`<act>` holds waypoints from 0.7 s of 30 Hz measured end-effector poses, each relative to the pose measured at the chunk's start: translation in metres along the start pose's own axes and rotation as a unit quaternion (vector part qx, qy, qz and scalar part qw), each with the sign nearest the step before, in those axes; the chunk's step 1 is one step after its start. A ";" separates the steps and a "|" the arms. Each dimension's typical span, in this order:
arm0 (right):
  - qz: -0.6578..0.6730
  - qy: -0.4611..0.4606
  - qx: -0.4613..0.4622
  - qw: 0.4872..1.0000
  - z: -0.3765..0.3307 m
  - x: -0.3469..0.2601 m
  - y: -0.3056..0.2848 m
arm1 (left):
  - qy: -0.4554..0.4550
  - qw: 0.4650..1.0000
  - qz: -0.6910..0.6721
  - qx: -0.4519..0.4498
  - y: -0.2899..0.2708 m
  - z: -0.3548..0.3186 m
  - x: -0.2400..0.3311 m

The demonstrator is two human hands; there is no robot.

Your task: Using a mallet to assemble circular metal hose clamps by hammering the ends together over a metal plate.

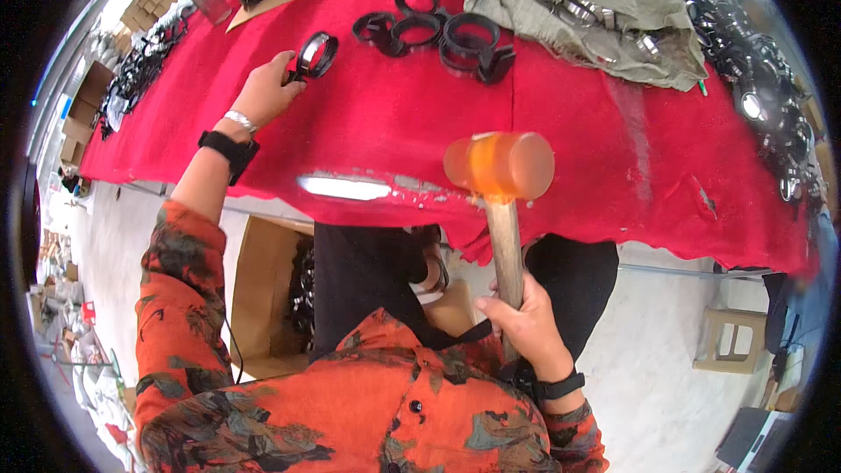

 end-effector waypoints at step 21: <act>-0.121 -0.079 -0.030 0.989 -0.018 -0.096 0.068 | -0.074 0.779 -0.622 -0.025 0.080 -0.192 0.077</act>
Point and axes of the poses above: each hand's wrist, its own z-axis towards the middle knuckle, its own y-axis out of the palm, x = y × z, the point moved 7 cm from there along z, towards the middle knuckle, and after that the axes turned 4 degrees about -x, right-handed, at the moved point
